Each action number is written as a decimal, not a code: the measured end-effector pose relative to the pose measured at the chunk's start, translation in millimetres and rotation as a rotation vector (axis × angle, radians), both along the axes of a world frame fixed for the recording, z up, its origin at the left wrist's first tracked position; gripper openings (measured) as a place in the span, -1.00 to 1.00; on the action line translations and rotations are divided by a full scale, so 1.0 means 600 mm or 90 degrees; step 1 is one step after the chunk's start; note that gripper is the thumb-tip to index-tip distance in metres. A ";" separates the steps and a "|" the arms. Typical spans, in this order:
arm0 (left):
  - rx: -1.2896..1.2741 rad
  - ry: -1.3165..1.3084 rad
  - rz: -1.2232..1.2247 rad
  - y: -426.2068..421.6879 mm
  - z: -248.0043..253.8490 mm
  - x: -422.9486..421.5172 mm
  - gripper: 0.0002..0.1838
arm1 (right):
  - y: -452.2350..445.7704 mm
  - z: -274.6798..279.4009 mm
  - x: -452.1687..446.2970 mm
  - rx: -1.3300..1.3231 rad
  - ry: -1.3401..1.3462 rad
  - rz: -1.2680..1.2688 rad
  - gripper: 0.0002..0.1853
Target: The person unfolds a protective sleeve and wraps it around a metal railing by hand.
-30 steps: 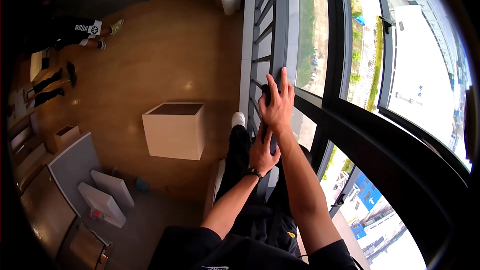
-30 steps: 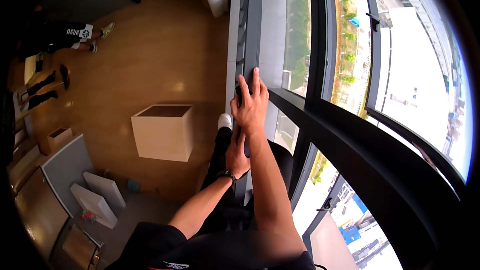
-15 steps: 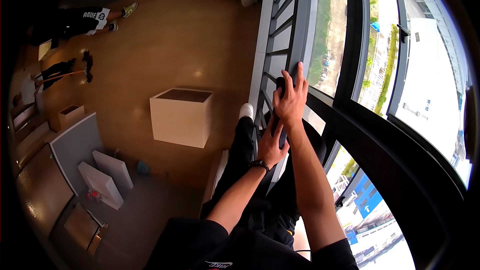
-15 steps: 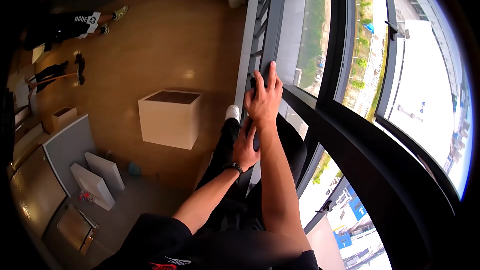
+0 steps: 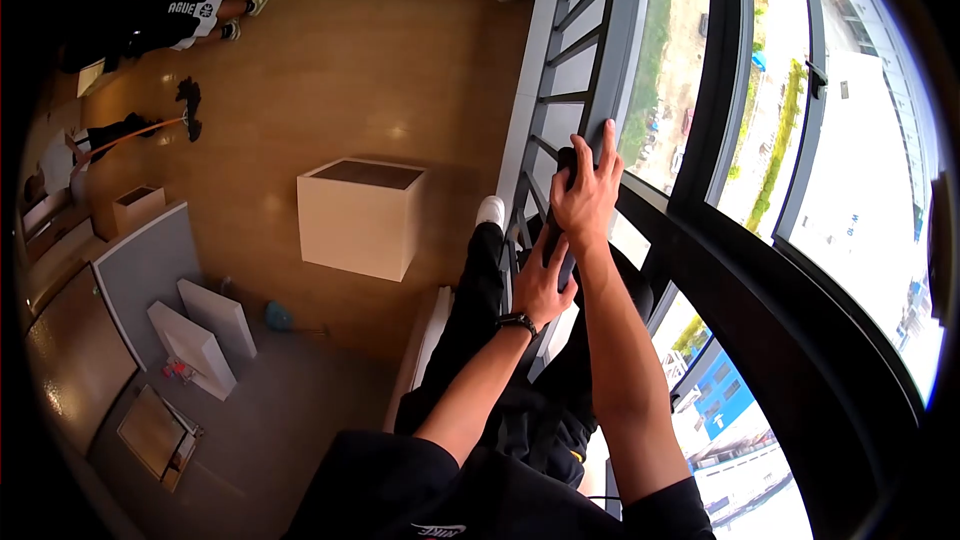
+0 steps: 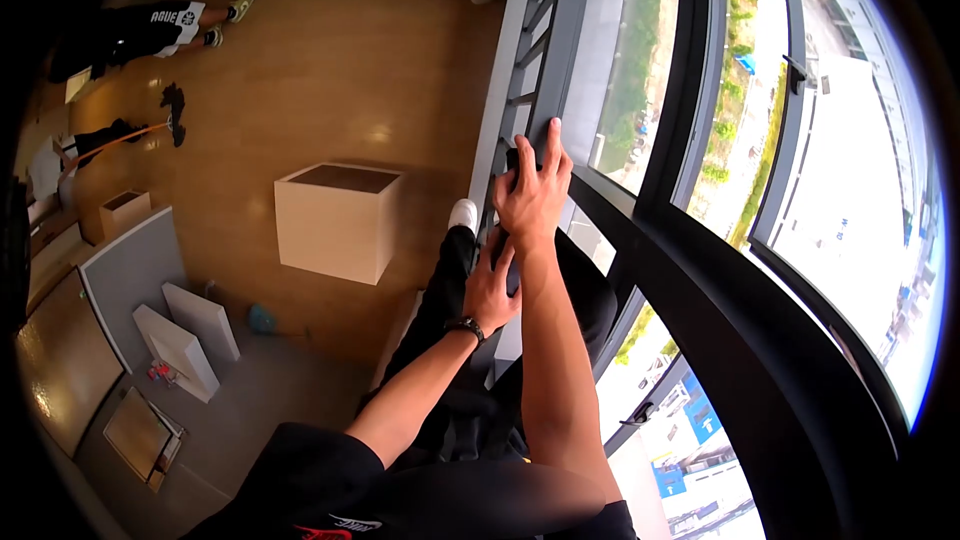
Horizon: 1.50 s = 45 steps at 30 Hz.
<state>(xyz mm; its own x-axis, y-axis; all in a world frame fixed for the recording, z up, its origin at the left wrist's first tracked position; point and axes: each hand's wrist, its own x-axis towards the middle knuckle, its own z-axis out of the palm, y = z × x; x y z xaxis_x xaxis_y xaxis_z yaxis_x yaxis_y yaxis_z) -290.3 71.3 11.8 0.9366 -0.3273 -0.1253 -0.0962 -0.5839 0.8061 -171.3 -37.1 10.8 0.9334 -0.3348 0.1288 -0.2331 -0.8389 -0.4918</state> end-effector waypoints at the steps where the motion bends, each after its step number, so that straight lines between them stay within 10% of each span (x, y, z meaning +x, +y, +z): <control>1: 0.013 0.022 -0.006 0.001 -0.001 -0.002 -0.15 | 0.000 0.003 -0.001 0.002 0.004 0.002 -0.47; 45: 0.059 0.034 -0.011 -0.008 0.013 0.039 -0.18 | -0.011 -0.001 0.026 0.020 -0.010 0.008 -0.50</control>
<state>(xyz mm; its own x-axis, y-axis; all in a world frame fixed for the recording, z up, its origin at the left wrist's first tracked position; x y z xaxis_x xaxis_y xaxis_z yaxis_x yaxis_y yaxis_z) -266.6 66.3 19.8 0.9220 -0.3281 -0.2055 -0.0651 -0.6547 0.7531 -155.6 -43.7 10.0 0.9355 -0.3273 0.1332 -0.2148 -0.8261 -0.5209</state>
